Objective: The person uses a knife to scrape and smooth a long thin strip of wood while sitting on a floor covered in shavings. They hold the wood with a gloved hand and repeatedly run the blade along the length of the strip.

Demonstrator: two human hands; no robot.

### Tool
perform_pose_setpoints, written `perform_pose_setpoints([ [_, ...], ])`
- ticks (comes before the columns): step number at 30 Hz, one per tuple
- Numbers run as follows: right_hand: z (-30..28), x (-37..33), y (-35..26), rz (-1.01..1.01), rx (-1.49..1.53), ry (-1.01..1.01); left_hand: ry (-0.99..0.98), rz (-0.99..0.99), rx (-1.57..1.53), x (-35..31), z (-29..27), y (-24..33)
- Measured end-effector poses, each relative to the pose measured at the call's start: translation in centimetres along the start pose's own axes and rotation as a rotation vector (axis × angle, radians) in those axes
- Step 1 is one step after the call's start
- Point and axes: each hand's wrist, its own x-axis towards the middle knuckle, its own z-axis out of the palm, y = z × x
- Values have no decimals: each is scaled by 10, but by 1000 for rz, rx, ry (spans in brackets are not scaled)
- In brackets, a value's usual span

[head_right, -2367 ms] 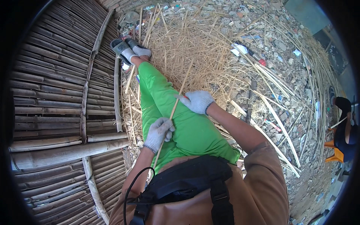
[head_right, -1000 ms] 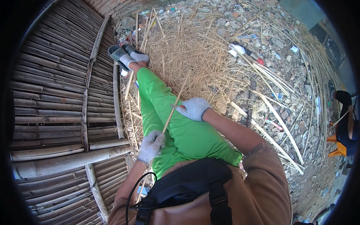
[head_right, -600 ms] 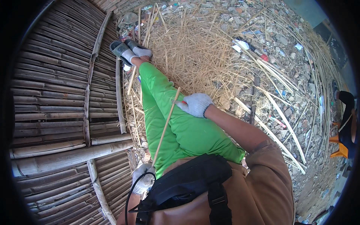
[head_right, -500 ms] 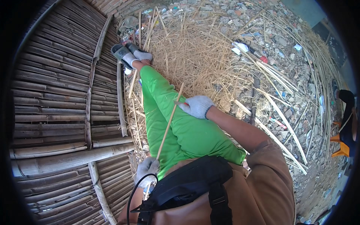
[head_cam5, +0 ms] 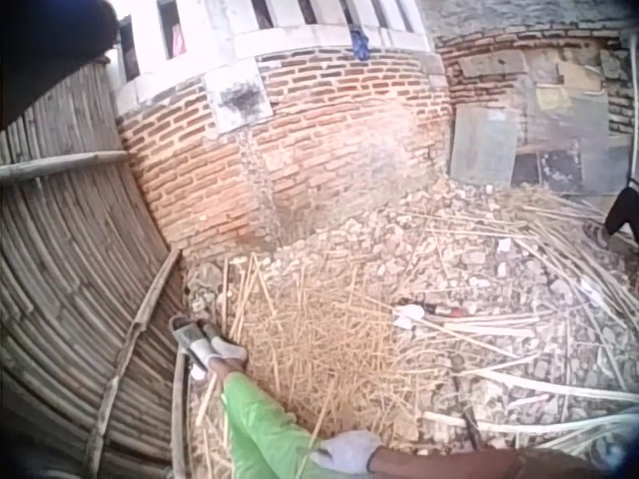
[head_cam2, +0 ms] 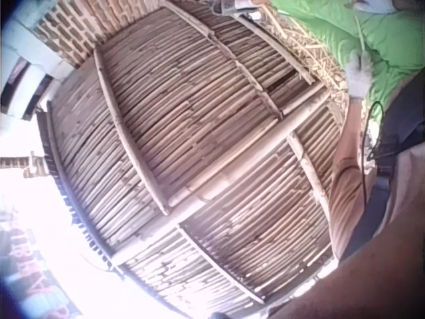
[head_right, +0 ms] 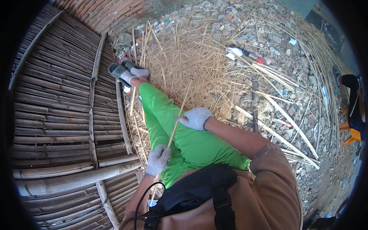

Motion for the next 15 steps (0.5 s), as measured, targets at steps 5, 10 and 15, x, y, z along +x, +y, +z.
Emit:
perform_pose_setpoints([
  [5, 1, 3, -2, 32, 28, 3, 141, -1, 169, -102, -15, -82],
  [10, -9, -8, -18, -76, -42, -24, 179, 151, 231, -172, -22, -118],
  [15, -5, 0, -5, -36, 12, 0, 152, 28, 152, -156, -28, -89],
])
